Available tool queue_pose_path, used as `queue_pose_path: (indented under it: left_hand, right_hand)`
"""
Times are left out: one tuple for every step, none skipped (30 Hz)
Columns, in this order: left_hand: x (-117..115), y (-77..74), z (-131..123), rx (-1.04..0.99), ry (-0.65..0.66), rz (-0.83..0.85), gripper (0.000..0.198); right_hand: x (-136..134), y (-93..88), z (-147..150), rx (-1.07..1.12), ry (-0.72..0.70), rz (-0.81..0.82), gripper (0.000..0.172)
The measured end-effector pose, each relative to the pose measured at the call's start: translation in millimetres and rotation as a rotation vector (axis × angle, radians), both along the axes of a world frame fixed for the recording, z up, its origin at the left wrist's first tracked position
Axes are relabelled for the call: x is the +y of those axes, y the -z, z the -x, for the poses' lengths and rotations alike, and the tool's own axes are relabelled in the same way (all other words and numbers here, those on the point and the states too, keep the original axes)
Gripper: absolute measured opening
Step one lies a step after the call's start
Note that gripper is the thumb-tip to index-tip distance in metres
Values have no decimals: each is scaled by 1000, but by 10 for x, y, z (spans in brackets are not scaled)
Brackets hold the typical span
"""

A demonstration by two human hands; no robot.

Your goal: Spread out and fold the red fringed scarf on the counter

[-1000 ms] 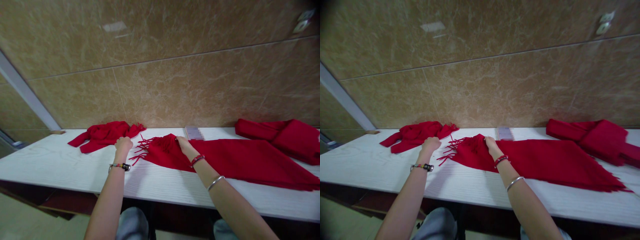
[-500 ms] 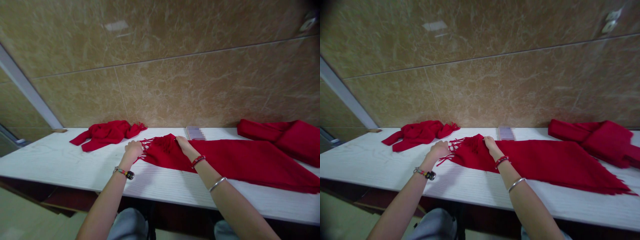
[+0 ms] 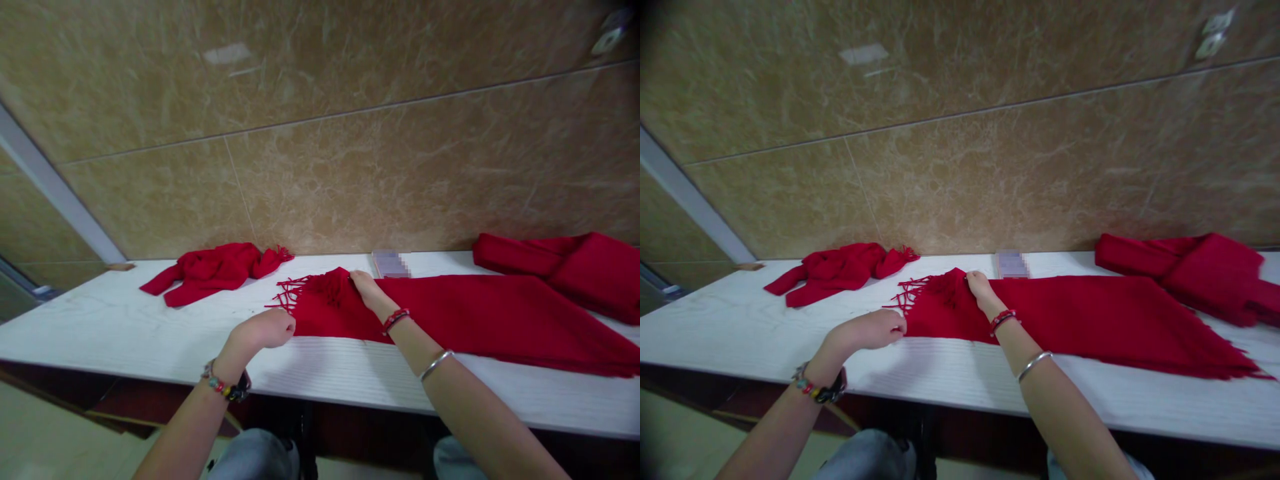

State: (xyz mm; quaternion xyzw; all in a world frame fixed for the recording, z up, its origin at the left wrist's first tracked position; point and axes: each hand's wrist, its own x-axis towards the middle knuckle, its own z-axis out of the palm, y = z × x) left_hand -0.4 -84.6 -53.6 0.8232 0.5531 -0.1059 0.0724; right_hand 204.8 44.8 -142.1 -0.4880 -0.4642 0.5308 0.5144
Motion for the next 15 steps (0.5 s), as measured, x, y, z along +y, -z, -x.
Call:
queue_pose_path:
  left_hand:
    - [19,0,-2,-49,-63,0,15]
    - [55,8,-8,-111,-131,-10,15]
    - [107,23,-18,-179,-197,-32,14]
    - [173,45,-30,-248,-256,-73,15]
    - [246,73,-48,-309,-293,-108,18]
    - [323,107,-70,-364,-309,-125,22]
    - [396,144,-98,-413,-311,-124,29]
    - [462,184,-131,-462,-311,-118,35]
    - [516,225,-169,-537,-317,-99,40]
    - [557,265,-211,-628,-325,-72,43]
    - [586,303,-256,-724,-334,-41,44]
    - [604,340,-304,-817,-341,-15,47]
    - [615,375,-354,-896,-346,2,51]
    - [621,409,-405,-952,-345,0,60]
    - [625,442,-457,-971,-341,-25,70]
  right_hand:
    - [-23,-26,7,2,-8,-12,14]
    - [-55,-57,18,3,-21,-28,13]
    - [-94,-91,34,4,-39,-48,12]
    - [-141,-125,56,2,-62,-71,12]
    - [-193,-157,83,-1,-89,-95,11]
    - [-245,-184,112,-7,-116,-119,11]
    - [-293,-204,141,-14,-141,-141,12]
    - [-333,-217,167,-22,-159,-162,13]
    - [-363,-223,188,-30,-169,-181,14]
    - [-381,-222,201,-37,-169,-199,14]
    - [-385,-216,206,-42,-160,-214,15]
    - [-380,-207,204,-44,-144,-228,16]
    - [-366,-196,197,-44,-123,-239,16]
    - [-348,-186,186,-43,-101,-249,16]
    - [-330,-179,174,-41,-80,-258,16]
